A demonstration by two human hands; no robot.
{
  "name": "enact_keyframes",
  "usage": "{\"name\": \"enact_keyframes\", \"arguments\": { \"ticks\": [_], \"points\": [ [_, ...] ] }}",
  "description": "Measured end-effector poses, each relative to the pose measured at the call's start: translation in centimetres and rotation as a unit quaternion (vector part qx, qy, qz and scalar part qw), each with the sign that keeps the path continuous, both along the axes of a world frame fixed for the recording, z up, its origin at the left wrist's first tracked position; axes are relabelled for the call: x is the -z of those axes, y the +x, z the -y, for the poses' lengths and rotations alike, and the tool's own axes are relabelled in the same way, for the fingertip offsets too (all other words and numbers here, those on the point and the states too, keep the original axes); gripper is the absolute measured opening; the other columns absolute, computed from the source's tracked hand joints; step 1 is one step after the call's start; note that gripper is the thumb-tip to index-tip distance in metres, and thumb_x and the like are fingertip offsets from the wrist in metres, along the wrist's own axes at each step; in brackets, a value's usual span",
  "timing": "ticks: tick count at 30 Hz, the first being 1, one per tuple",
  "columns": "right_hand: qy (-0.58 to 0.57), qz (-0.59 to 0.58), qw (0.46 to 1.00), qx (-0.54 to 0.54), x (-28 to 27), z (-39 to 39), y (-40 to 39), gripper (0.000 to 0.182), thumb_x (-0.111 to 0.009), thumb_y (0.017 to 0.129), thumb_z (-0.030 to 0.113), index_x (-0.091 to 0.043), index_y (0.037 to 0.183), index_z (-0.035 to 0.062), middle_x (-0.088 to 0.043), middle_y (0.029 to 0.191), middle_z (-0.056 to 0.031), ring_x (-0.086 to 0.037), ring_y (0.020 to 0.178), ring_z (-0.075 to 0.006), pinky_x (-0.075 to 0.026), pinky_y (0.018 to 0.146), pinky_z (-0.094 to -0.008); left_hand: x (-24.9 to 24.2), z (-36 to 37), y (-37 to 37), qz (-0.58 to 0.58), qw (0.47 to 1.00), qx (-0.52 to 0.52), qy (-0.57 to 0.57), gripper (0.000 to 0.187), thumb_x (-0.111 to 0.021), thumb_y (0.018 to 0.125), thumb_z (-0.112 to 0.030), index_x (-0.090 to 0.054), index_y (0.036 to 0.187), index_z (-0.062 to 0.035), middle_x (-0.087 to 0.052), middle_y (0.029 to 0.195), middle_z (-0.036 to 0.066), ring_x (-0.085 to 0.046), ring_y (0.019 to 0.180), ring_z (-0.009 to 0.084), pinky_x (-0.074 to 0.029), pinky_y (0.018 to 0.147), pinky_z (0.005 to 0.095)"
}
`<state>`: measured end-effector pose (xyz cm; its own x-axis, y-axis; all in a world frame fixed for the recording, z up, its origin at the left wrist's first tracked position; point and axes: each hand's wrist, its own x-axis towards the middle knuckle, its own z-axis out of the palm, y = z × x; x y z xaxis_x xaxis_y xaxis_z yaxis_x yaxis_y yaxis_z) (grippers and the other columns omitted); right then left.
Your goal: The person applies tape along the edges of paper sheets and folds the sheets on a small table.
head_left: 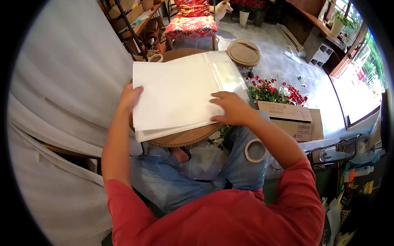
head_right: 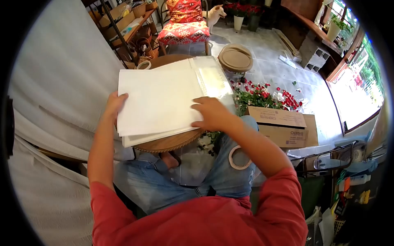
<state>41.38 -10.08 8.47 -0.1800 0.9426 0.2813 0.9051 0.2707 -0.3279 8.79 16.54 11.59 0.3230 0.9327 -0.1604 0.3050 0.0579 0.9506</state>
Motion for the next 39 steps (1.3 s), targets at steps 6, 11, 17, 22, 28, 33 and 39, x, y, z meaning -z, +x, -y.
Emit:
{"name": "enact_keyframes", "arguments": {
  "ticks": [6, 11, 17, 22, 28, 33, 39],
  "points": [
    [-0.049, 0.015, 0.998, 0.02, 2.7, 2.5, 3.5, 0.058, -0.083, 0.087, 0.034, -0.068, 0.138, 0.0095, -0.056, 0.156, -0.0124, -0.051, 0.144, -0.0356, -0.039, 0.12, -0.0483, 6.4, -8.1, 0.1, -0.031, 0.997, 0.062, 0.033, 0.033, -0.065, 0.1, -0.009, -0.065, 0.126, 0.0112, -0.075, 0.117, 0.018, -0.073, 0.097, 0.0262, -0.056, 0.092, 0.0386],
    [-0.04, 0.011, 0.999, 0.024, 4.5, 1.5, 3.1, 0.053, -0.08, 0.09, 0.031, -0.067, 0.138, 0.0097, -0.056, 0.156, -0.0136, -0.05, 0.145, -0.036, -0.04, 0.119, -0.0487, 7.7, -9.2, -0.4, -0.095, 0.992, 0.056, 0.067, 0.031, -0.065, 0.101, -0.01, -0.067, 0.125, 0.0106, -0.076, 0.115, 0.017, -0.073, 0.095, 0.0242, -0.056, 0.09, 0.0375],
    [0.063, -0.061, 0.994, 0.064, 1.5, 5.0, 2.1, 0.042, -0.081, 0.088, 0.021, -0.07, 0.126, 0.0055, -0.065, 0.138, -0.0158, -0.06, 0.128, -0.0382, -0.048, 0.108, -0.049, 8.1, -8.2, -0.9, -0.138, 0.987, 0.008, 0.082, 0.029, -0.066, 0.1, -0.011, -0.07, 0.122, 0.0072, -0.077, 0.11, 0.014, -0.072, 0.092, 0.0217, -0.056, 0.085, 0.0365],
    [0.06, -0.075, 0.985, 0.143, 2.1, 13.4, 1.0, 0.035, -0.084, 0.084, 0.016, -0.074, 0.116, 0.0043, -0.068, 0.12, -0.0139, -0.064, 0.111, -0.0366, -0.052, 0.096, -0.0471, 10.7, -9.5, -2.2, -0.095, 0.99, -0.028, 0.096, 0.026, -0.068, 0.099, -0.011, -0.072, 0.118, 0.0062, -0.077, 0.109, 0.014, -0.071, 0.091, 0.0224, -0.055, 0.085, 0.0367],
    [0.046, -0.113, 0.964, 0.235, 3.5, 19.3, -1.9, 0.026, -0.083, 0.082, 0.012, -0.077, 0.105, 0.0044, -0.069, 0.114, -0.0112, -0.065, 0.104, -0.0336, -0.052, 0.092, -0.0449, 10.8, -10.8, -1.7, -0.095, 0.987, -0.024, 0.13, 0.025, -0.072, 0.095, -0.014, -0.073, 0.11, 0.0061, -0.078, 0.1, 0.013, -0.072, 0.088, 0.0215, -0.056, 0.081, 0.0374],
    [0.093, -0.094, 0.967, 0.219, 3.3, 16.6, -2.8, 0.026, -0.085, 0.082, 0.017, -0.077, 0.104, 0.006, -0.07, 0.11, -0.0097, -0.065, 0.106, -0.0328, -0.051, 0.094, -0.0437, 8.3, -11.3, -1.2, -0.212, 0.936, -0.034, 0.279, 0.03, -0.074, 0.093, -0.013, -0.071, 0.116, 0.0061, -0.077, 0.1, 0.014, -0.073, 0.088, 0.0274, -0.057, 0.083, 0.0397],
    [-0.044, -0.049, 0.962, 0.263, 2.1, 18.8, -2.8, 0.024, -0.086, 0.08, 0.022, -0.074, 0.094, 0.0081, -0.067, 0.102, -0.0077, -0.063, 0.102, -0.0318, -0.049, 0.09, -0.046, 4.3, -2.8, -1.8, -0.201, 0.886, -0.037, 0.416, 0.034, -0.074, 0.094, -0.009, -0.069, 0.126, 0.0018, -0.075, 0.107, 0.013, -0.073, 0.097, 0.0255, -0.057, 0.089, 0.0376]
  ]
}}
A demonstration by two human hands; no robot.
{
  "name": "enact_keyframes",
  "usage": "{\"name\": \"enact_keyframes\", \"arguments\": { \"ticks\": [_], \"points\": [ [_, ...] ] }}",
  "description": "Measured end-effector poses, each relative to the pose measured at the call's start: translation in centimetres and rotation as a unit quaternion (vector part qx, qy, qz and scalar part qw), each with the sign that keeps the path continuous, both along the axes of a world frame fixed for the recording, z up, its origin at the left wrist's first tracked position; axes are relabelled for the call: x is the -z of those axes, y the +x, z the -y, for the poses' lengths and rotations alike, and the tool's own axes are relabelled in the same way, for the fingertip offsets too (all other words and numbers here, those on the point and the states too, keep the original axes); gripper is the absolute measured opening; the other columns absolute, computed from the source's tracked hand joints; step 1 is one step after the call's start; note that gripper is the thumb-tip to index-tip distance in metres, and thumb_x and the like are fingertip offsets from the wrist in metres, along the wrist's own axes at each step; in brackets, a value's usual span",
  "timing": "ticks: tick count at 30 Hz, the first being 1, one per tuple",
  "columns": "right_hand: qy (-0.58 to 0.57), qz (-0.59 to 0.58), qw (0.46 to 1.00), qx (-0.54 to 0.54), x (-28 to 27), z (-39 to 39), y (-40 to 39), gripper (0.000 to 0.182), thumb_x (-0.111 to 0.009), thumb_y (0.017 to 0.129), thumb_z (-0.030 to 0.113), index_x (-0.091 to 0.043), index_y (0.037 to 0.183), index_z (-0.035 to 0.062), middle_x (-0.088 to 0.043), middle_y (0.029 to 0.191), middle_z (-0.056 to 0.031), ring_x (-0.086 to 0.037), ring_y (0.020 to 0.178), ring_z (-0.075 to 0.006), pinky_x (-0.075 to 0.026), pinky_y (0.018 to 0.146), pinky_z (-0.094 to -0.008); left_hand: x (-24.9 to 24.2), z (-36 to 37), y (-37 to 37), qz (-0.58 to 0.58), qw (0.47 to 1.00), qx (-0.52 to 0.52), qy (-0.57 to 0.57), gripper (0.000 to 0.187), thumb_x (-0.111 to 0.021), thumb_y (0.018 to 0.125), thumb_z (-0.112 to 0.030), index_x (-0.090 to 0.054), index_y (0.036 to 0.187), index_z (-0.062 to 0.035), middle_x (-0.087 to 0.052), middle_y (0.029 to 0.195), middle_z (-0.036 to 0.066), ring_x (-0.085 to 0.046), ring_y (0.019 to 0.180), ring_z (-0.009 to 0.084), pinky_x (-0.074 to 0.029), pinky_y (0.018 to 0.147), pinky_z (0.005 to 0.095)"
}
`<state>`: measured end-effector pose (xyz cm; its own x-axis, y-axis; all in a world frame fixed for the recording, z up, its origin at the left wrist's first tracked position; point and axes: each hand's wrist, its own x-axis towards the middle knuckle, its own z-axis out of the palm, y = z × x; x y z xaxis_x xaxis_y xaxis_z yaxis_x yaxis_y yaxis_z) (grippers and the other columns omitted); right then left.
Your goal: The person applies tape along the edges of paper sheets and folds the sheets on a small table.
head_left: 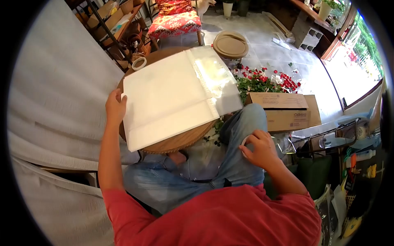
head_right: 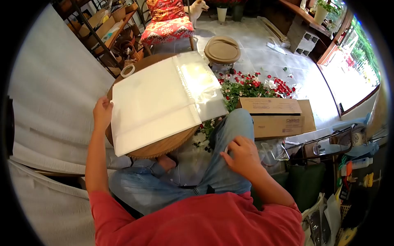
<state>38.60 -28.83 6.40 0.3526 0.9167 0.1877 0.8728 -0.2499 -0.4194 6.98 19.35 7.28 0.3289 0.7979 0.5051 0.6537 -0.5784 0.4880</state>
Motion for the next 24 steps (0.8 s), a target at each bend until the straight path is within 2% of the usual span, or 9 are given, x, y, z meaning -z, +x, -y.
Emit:
{"name": "enact_keyframes", "arguments": {
  "ticks": [3, 5, 6, 7, 10, 11, 14, 21, 24],
  "points": [
    [-0.078, 0.047, 0.995, 0.027, -0.2, 3.0, -0.4, 0.025, -0.087, 0.078, 0.023, -0.072, 0.094, 0.01, -0.065, 0.099, -0.0074, -0.061, 0.103, -0.0307, -0.045, 0.094, -0.0469, -1.3, 9.9, -0.4, 0.024, 0.981, 0.123, -0.146, 0.03, -0.074, 0.094, -0.007, -0.07, 0.122, 0.0017, -0.075, 0.106, 0.012, -0.072, 0.101, 0.0206, -0.055, 0.094, 0.0335],
    [-0.091, 0.06, 0.994, 0.011, 0.9, 4.3, -0.5, 0.025, -0.086, 0.078, 0.022, -0.072, 0.095, 0.0102, -0.065, 0.099, -0.0072, -0.061, 0.106, -0.0299, -0.043, 0.096, -0.0466, -1.6, 17.9, -0.2, 0.057, 0.95, 0.207, -0.227, 0.027, -0.074, 0.093, -0.005, -0.071, 0.119, 0.0011, -0.076, 0.105, 0.011, -0.071, 0.101, 0.019, -0.055, 0.096, 0.0324],
    [-0.087, 0.079, 0.993, -0.013, 1.4, 4.8, -0.5, 0.025, -0.086, 0.079, 0.021, -0.072, 0.096, 0.0104, -0.066, 0.1, -0.007, -0.061, 0.109, -0.029, -0.041, 0.098, -0.0463, -1.9, 21.1, 0.0, 0.003, 0.938, 0.238, -0.252, 0.026, -0.073, 0.093, -0.003, -0.07, 0.118, 0.0029, -0.074, 0.106, 0.009, -0.07, 0.103, 0.0157, -0.055, 0.095, 0.0313],
    [-0.097, 0.08, 0.992, -0.008, 1.7, 5.0, -0.3, 0.025, -0.086, 0.079, 0.021, -0.072, 0.096, 0.0104, -0.066, 0.1, -0.007, -0.061, 0.109, -0.029, -0.041, 0.098, -0.0463, -0.8, 23.6, 0.2, 0.061, 0.901, 0.277, -0.328, 0.029, -0.074, 0.089, -0.002, -0.071, 0.118, 0.0016, -0.075, 0.107, 0.009, -0.071, 0.102, 0.0171, -0.056, 0.094, 0.0327],
    [0.023, 0.02, 0.998, -0.057, 1.8, 5.0, -0.7, 0.022, -0.085, 0.082, 0.017, -0.07, 0.095, 0.0092, -0.072, 0.099, -0.0076, -0.065, 0.105, -0.0266, -0.038, 0.105, -0.0474, 2.0, 29.3, 2.2, 0.11, 0.864, 0.338, -0.357, 0.033, -0.079, 0.088, -0.002, -0.072, 0.12, 0.0004, -0.076, 0.111, 0.012, -0.072, 0.102, 0.0206, -0.057, 0.094, 0.0335],
    [0.02, 0.023, 0.998, -0.062, 1.4, 4.8, -1.0, 0.022, -0.085, 0.082, 0.017, -0.07, 0.095, 0.0092, -0.072, 0.099, -0.0076, -0.065, 0.105, -0.0266, -0.038, 0.105, -0.0474, 2.0, 30.6, 3.2, 0.115, 0.864, 0.335, -0.357, 0.033, -0.079, 0.088, -0.002, -0.072, 0.12, 0.0004, -0.076, 0.111, 0.012, -0.072, 0.102, 0.0206, -0.057, 0.094, 0.0335],
    [0.063, -0.128, 0.984, -0.106, -0.7, 3.4, -2.4, 0.025, -0.089, 0.085, 0.025, -0.072, 0.094, 0.0077, -0.071, 0.084, -0.0055, -0.067, 0.082, -0.0263, -0.041, 0.106, -0.0482, 1.4, 33.8, 5.0, 0.13, 0.874, 0.349, -0.312, 0.036, -0.081, 0.088, -0.004, -0.071, 0.122, 0.0008, -0.074, 0.118, 0.014, -0.072, 0.105, 0.0221, -0.057, 0.093, 0.0337],
    [0.075, -0.156, 0.958, -0.231, -0.5, -1.2, -6.7, 0.025, -0.088, 0.082, 0.021, -0.072, 0.093, 0.006, -0.066, 0.08, -0.0068, -0.063, 0.077, -0.029, -0.047, 0.091, -0.0443, 1.6, 36.4, 5.5, 0.153, 0.928, 0.308, -0.146, 0.045, -0.087, 0.085, -0.009, -0.071, 0.126, 0.0006, -0.07, 0.126, 0.017, -0.072, 0.111, 0.0296, -0.057, 0.094, 0.0354],
    [0.077, -0.173, 0.95, -0.247, -0.6, -2.4, -8.4, 0.024, -0.087, 0.081, 0.017, -0.071, 0.093, 0.0047, -0.065, 0.08, -0.0083, -0.062, 0.077, -0.0312, -0.048, 0.082, -0.0436, 2.4, 37.0, 3.9, 0.196, 0.933, 0.261, -0.153, 0.032, -0.085, 0.086, -0.005, -0.075, 0.116, 0.0004, -0.073, 0.12, 0.016, -0.073, 0.108, 0.0282, -0.058, 0.09, 0.0344]
  ]
}}
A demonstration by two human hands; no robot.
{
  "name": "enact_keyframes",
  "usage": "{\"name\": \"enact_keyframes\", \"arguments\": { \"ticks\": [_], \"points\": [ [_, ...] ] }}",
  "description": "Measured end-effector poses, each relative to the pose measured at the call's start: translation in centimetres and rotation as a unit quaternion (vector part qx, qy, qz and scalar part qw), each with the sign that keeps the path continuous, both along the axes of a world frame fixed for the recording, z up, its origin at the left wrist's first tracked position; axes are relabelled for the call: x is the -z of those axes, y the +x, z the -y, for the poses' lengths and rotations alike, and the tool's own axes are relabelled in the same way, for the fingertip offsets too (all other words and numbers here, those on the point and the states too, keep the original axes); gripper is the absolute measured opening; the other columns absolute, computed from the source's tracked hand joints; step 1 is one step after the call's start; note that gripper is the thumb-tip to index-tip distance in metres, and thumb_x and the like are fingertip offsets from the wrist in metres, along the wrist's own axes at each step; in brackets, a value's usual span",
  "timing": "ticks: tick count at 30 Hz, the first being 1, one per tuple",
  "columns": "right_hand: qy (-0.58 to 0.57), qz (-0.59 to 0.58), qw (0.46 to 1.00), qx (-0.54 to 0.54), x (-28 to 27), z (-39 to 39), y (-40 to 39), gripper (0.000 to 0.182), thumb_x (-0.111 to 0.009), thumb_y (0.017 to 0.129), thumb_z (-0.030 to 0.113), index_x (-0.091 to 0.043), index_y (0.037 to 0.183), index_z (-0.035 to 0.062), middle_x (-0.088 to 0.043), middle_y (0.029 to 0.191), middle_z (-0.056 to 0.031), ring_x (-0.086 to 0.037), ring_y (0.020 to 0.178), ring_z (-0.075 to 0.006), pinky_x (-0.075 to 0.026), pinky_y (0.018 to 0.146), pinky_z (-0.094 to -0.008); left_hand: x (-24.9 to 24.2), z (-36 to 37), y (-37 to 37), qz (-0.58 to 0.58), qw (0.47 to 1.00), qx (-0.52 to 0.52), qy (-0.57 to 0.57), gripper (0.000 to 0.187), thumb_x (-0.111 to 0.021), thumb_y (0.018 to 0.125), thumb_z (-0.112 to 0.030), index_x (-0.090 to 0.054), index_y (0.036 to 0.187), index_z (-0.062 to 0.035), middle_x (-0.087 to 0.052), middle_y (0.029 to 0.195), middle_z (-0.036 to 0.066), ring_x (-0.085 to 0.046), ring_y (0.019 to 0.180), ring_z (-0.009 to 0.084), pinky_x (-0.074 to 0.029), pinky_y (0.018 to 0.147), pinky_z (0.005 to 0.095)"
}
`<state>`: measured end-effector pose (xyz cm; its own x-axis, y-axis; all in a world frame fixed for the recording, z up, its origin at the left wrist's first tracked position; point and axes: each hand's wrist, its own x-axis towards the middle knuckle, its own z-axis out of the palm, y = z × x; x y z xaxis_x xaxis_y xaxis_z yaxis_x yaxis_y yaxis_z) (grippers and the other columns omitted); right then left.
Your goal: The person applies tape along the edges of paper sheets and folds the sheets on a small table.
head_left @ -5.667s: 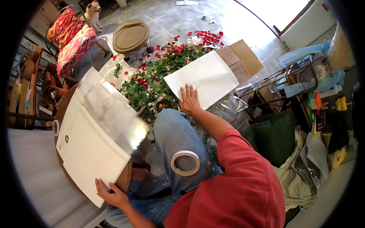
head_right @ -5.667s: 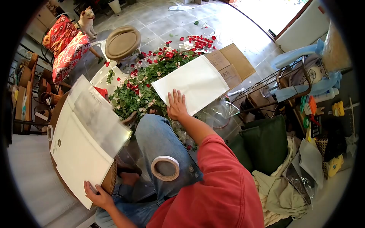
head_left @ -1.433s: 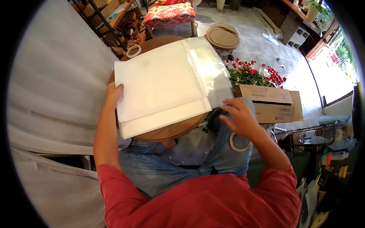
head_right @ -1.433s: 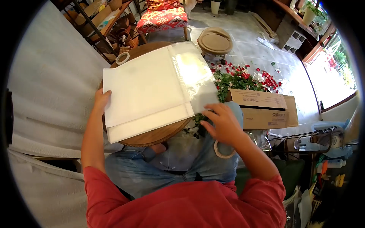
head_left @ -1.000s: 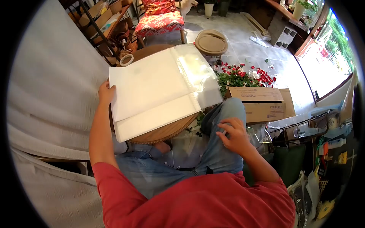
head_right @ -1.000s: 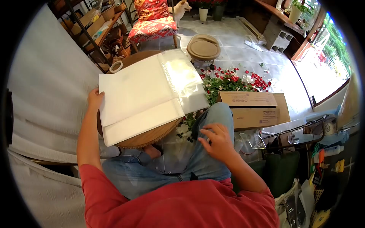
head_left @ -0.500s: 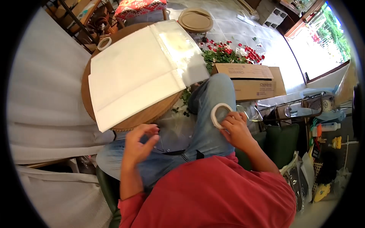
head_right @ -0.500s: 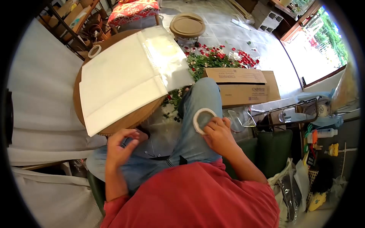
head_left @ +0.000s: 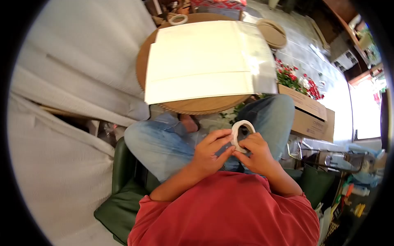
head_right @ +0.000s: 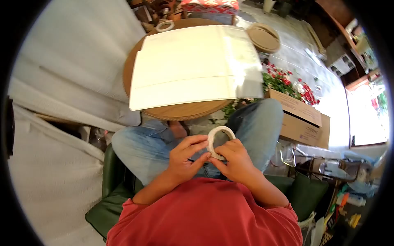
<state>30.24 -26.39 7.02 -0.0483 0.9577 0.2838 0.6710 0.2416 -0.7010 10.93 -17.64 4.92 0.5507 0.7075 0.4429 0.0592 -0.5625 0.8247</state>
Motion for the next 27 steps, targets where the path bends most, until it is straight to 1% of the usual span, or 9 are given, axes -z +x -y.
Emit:
{"name": "enact_keyframes", "arguments": {
  "ticks": [2, 7, 9, 13, 15, 18, 20, 22, 27],
  "points": [
    [-0.002, -0.002, 1.0, -0.007, 0.4, -0.5, -0.7, 0.024, -0.087, 0.081, 0.016, -0.072, 0.094, 0.004, -0.067, 0.081, -0.0099, -0.063, 0.076, -0.0325, -0.048, 0.077, -0.0435, 0.8, 0.0, -1.0, 0.003, 1.0, -0.021, 0.005, 0.028, -0.085, 0.086, -0.004, -0.075, 0.113, 0.0001, -0.074, 0.118, 0.015, -0.073, 0.105, 0.0275, -0.058, 0.088, 0.0336],
    [-0.014, -0.015, 0.999, -0.046, 0.3, -2.1, -2.0, 0.024, -0.088, 0.082, 0.017, -0.072, 0.094, 0.0034, -0.066, 0.079, -0.0104, -0.063, 0.074, -0.033, -0.05, 0.074, -0.0432, 0.5, -0.7, -3.1, 0.0, 0.999, -0.037, -0.025, 0.017, -0.084, 0.086, -0.001, -0.074, 0.1, -0.0002, -0.074, 0.11, 0.012, -0.073, 0.093, 0.022, -0.058, 0.079, 0.0304],
    [-0.015, -0.015, 0.998, -0.051, 0.4, -2.4, -2.2, 0.024, -0.088, 0.082, 0.017, -0.072, 0.094, 0.0032, -0.066, 0.079, -0.0106, -0.063, 0.074, -0.0329, -0.05, 0.073, -0.0431, 0.6, -0.5, -3.6, 0.008, 0.989, -0.021, -0.147, 0.014, -0.084, 0.087, 0.0, -0.073, 0.096, -0.0002, -0.073, 0.104, 0.011, -0.07, 0.084, 0.0165, -0.057, 0.075, 0.0281],
    [-0.044, -0.008, 0.997, -0.058, 0.5, -3.0, -2.1, 0.024, -0.085, 0.086, 0.02, -0.072, 0.095, 0.0022, -0.066, 0.074, -0.0121, -0.064, 0.07, -0.0348, -0.051, 0.07, -0.0444, 1.0, -0.8, -3.8, -0.004, 0.986, -0.023, -0.165, 0.014, -0.083, 0.088, 0.0, -0.073, 0.097, -0.0016, -0.073, 0.097, 0.008, -0.068, 0.081, 0.0116, -0.056, 0.074, 0.0266],
    [-0.064, -0.009, 0.996, -0.061, 0.1, -3.2, -2.0, 0.024, -0.084, 0.088, 0.021, -0.073, 0.096, 0.002, -0.066, 0.072, -0.0129, -0.064, 0.068, -0.0361, -0.051, 0.069, -0.045, 1.2, -0.7, -3.7, -0.004, 0.973, -0.058, -0.223, 0.014, -0.083, 0.089, 0.0, -0.072, 0.098, -0.003, -0.072, 0.093, 0.006, -0.067, 0.081, 0.0102, -0.055, 0.074, 0.026],
    [-0.085, -0.045, 0.995, -0.008, -0.6, -3.6, -1.5, 0.021, -0.077, 0.094, 0.022, -0.073, 0.097, 0.0018, -0.068, 0.073, -0.016, -0.065, 0.067, -0.0395, -0.051, 0.067, -0.0476, 1.1, -1.4, -4.1, -0.025, 0.978, -0.083, -0.189, 0.017, -0.083, 0.088, 0.001, -0.071, 0.098, -0.0027, -0.072, 0.092, 0.004, -0.066, 0.082, 0.0096, -0.055, 0.074, 0.0257],
    [-0.14, -0.028, 0.989, -0.031, -1.2, -3.6, 0.4, 0.017, -0.069, 0.098, 0.021, -0.073, 0.099, 0.0035, -0.069, 0.076, -0.0186, -0.066, 0.071, -0.0412, -0.052, 0.067, -0.0496, 1.6, -2.2, -4.7, -0.045, 0.978, -0.11, -0.172, 0.019, -0.084, 0.087, 0.002, -0.069, 0.098, -0.0032, -0.07, 0.093, 0.004, -0.066, 0.082, 0.0106, -0.055, 0.075, 0.0259],
    [-0.18, -0.028, 0.983, -0.005, -2.8, -3.7, 1.9, 0.016, -0.068, 0.099, 0.019, -0.072, 0.1, 0.0042, -0.069, 0.075, -0.019, -0.067, 0.072, -0.0415, -0.052, 0.067, -0.0501, 1.9, -3.2, -5.4, 0.016, 0.965, -0.115, -0.235, 0.021, -0.084, 0.087, 0.002, -0.067, 0.098, -0.0045, -0.068, 0.094, 0.003, -0.064, 0.082, 0.0101, -0.054, 0.077, 0.0254],
    [-0.209, 0.025, 0.977, 0.026, -5.1, -4.8, 6.5, 0.016, -0.068, 0.096, 0.019, -0.071, 0.104, 0.0049, -0.07, 0.074, -0.0184, -0.068, 0.071, -0.0413, -0.053, 0.068, -0.0513, 1.4, -7.1, -7.0, 0.037, 0.965, -0.159, -0.207, 0.017, -0.081, 0.088, 0.002, -0.067, 0.093, -0.0041, -0.065, 0.089, 0.002, -0.06, 0.079, 0.0082, -0.05, 0.073, 0.0234]
  ]
}}
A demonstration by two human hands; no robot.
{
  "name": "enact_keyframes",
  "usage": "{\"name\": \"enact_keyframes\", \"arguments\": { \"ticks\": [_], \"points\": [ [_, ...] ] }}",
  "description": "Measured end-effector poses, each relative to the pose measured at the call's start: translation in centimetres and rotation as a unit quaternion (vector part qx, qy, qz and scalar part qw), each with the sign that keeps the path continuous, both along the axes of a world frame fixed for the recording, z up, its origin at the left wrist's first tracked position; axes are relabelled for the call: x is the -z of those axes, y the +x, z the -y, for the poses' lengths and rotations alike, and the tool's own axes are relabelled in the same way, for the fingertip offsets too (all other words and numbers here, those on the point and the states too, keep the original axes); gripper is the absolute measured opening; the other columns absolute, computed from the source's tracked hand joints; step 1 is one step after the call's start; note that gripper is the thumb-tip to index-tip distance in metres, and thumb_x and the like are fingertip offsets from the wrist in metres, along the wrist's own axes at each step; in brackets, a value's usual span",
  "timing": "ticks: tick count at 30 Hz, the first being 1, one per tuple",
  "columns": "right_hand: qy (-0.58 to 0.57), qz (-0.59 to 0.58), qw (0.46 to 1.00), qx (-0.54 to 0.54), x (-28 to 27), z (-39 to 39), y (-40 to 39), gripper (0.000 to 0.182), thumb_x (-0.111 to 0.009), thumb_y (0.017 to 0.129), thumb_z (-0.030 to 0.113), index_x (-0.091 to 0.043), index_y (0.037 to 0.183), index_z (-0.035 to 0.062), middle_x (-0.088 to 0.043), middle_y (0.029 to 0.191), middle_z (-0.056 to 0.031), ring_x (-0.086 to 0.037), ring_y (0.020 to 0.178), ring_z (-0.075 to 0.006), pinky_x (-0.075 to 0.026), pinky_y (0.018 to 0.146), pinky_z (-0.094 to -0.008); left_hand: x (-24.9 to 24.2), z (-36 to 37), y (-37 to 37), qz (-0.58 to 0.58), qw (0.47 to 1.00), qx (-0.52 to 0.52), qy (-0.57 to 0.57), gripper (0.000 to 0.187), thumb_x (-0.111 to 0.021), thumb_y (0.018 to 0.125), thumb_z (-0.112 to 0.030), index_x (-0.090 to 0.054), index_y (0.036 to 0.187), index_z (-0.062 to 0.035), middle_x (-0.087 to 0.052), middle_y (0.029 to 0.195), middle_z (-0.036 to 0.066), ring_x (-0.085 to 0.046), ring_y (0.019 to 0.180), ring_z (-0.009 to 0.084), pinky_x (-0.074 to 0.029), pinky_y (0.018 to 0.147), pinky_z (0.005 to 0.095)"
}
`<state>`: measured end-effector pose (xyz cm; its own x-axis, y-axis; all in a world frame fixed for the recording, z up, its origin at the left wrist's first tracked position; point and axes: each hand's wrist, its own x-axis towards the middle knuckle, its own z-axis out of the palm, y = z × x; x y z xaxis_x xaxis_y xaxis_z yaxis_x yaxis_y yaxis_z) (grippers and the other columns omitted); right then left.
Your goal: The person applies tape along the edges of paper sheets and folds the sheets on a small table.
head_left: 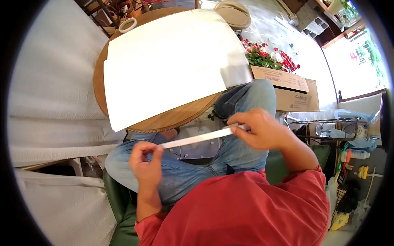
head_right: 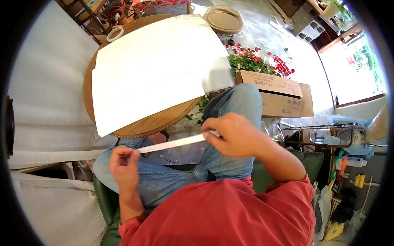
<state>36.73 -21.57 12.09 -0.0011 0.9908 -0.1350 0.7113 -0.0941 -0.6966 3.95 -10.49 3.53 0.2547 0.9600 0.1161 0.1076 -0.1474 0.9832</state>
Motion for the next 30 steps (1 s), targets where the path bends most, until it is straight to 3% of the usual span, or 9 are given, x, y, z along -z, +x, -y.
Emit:
{"name": "enact_keyframes", "arguments": {
  "ticks": [6, 8, 12, 14, 21, 25, 30],
  "points": [
    [0.018, 0.023, 0.998, 0.051, -0.5, -2.8, 4.6, 0.017, -0.069, 0.095, 0.017, -0.072, 0.106, 0.0048, -0.072, 0.083, -0.0201, -0.07, 0.079, -0.0405, -0.054, 0.073, -0.0492, -0.1, -7.7, -3.5, -0.057, 0.997, -0.042, 0.026, 0.017, -0.079, 0.09, 0.0, -0.065, 0.096, -0.0057, -0.056, 0.088, -0.005, -0.049, 0.078, 0.005, -0.041, 0.073, 0.0198],
    [0.069, 0.141, 0.987, 0.036, -0.1, -3.7, 5.8, 0.019, -0.069, 0.097, 0.013, -0.073, 0.112, 0.0022, -0.074, 0.089, -0.0193, -0.072, 0.076, -0.0333, -0.056, 0.071, -0.0403, -0.5, -10.4, -4.1, -0.04, 0.997, -0.043, 0.048, 0.017, -0.079, 0.091, 0.0, -0.064, 0.098, -0.0061, -0.057, 0.088, -0.005, -0.05, 0.079, 0.0044, -0.042, 0.073, 0.02],
    [0.071, 0.151, 0.984, 0.063, 0.9, -5.5, 7.0, 0.015, -0.074, 0.095, 0.015, -0.076, 0.095, -0.0005, -0.074, 0.084, -0.0179, -0.07, 0.072, -0.032, -0.054, 0.07, -0.0403, 0.6, -13.8, -5.6, 0.0, 0.999, -0.041, 0.008, 0.018, -0.079, 0.09, 0.002, -0.065, 0.1, -0.0051, -0.059, 0.084, -0.005, -0.052, 0.076, 0.0034, -0.042, 0.07, 0.02],
    [0.039, 0.135, 0.986, 0.093, 0.7, -6.6, 6.5, 0.021, -0.076, 0.093, 0.024, -0.078, 0.092, 0.0022, -0.07, 0.079, -0.0203, -0.068, 0.076, -0.0389, -0.052, 0.074, -0.0465, 0.1, -14.0, -5.8, -0.037, 0.998, -0.047, 0.021, 0.018, -0.079, 0.09, 0.001, -0.067, 0.101, -0.0055, -0.06, 0.083, -0.005, -0.052, 0.073, 0.0046, -0.042, 0.068, 0.0205],
    [-0.06, 0.18, 0.975, 0.114, -1.0, -9.0, 4.3, 0.02, -0.077, 0.091, 0.018, -0.079, 0.091, -0.0018, -0.076, 0.087, -0.0201, -0.073, 0.083, -0.0358, -0.055, 0.082, -0.0435, 1.2, -14.7, -8.6, -0.005, 0.995, -0.086, -0.042, 0.021, -0.081, 0.086, 0.005, -0.067, 0.101, -0.0011, -0.066, 0.079, -0.001, -0.058, 0.071, 0.0047, -0.046, 0.067, 0.0202],
    [-0.014, 0.248, 0.962, 0.115, -0.3, -9.1, 4.2, 0.019, -0.076, 0.09, 0.016, -0.08, 0.091, -0.0023, -0.076, 0.087, -0.0208, -0.073, 0.085, -0.0368, -0.056, 0.083, -0.0444, 1.6, -14.1, -8.3, -0.055, 0.993, -0.088, -0.057, 0.02, -0.081, 0.085, 0.004, -0.067, 0.101, 0.0009, -0.07, 0.079, 0.002, -0.059, 0.069, 0.0048, -0.046, 0.065, 0.0209],
    [-0.041, 0.242, 0.963, 0.114, 0.1, -9.4, 4.2, 0.017, -0.076, 0.089, 0.014, -0.08, 0.091, -0.0022, -0.076, 0.089, -0.0218, -0.073, 0.086, -0.0373, -0.057, 0.083, -0.0445, 1.9, -14.0, -8.0, -0.08, 0.992, -0.082, -0.058, 0.02, -0.081, 0.086, 0.002, -0.068, 0.101, -0.0003, -0.069, 0.078, -0.001, -0.058, 0.07, 0.0041, -0.045, 0.068, 0.0214]
  ]
}}
